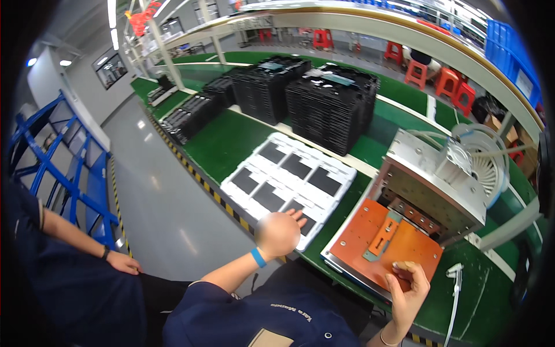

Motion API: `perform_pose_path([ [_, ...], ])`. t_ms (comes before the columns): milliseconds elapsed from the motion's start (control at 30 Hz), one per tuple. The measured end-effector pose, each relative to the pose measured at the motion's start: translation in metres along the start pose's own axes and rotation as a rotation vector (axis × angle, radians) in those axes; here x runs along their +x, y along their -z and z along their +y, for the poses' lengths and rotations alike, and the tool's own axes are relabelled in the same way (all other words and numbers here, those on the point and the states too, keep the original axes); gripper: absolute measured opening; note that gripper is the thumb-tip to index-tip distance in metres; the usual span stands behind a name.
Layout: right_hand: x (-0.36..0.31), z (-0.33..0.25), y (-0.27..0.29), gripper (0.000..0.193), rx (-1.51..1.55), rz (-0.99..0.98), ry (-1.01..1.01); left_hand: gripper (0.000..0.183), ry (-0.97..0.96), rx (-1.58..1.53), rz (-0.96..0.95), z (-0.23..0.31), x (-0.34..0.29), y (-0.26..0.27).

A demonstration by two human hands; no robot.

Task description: The person repeatedly picks up small black rectangular components from a white tray and places them into a press machine. They operate the machine to process each component and then return it to the tray. The process is repeated for multiple units throughout the clip.

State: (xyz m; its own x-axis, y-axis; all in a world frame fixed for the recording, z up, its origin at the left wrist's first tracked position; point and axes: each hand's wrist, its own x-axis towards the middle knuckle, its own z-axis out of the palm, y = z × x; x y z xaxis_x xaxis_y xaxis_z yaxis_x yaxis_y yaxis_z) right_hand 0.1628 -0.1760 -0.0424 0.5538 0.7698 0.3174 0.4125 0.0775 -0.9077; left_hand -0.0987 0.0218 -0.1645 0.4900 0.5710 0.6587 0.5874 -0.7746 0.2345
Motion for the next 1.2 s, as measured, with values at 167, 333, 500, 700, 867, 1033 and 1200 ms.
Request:
perform_pose_path([
  [167,0.0,-0.001,0.003,0.024,-0.035,-0.034,0.012,0.034,0.006,-0.004,0.014,0.001,-0.004,0.003],
  [333,-0.001,0.004,0.005,0.021,-0.007,-0.062,-0.02,0.035,-0.008,-0.014,-0.006,0.001,-0.001,0.006],
  [500,-0.003,0.003,0.004,0.022,0.027,-0.041,-0.069,0.028,-0.007,0.1,0.098,-0.032,0.032,0.038],
  [700,-0.002,0.007,0.003,0.022,0.035,-0.043,-0.059,0.014,-0.11,0.027,-0.153,-0.086,0.066,0.032],
  [867,-0.002,0.006,0.003,0.022,0.035,-0.05,-0.049,0.021,-0.102,0.073,-0.238,-0.089,0.068,0.021],
  [1033,-0.001,0.006,0.007,0.022,-0.036,-0.089,-0.024,0.027,-0.146,0.1,-0.197,-0.086,0.072,0.017],
  [1200,-0.003,0.006,0.004,0.022,0.012,-0.056,-0.066,0.031,-0.174,0.171,-0.094,-0.085,0.069,0.018],
])
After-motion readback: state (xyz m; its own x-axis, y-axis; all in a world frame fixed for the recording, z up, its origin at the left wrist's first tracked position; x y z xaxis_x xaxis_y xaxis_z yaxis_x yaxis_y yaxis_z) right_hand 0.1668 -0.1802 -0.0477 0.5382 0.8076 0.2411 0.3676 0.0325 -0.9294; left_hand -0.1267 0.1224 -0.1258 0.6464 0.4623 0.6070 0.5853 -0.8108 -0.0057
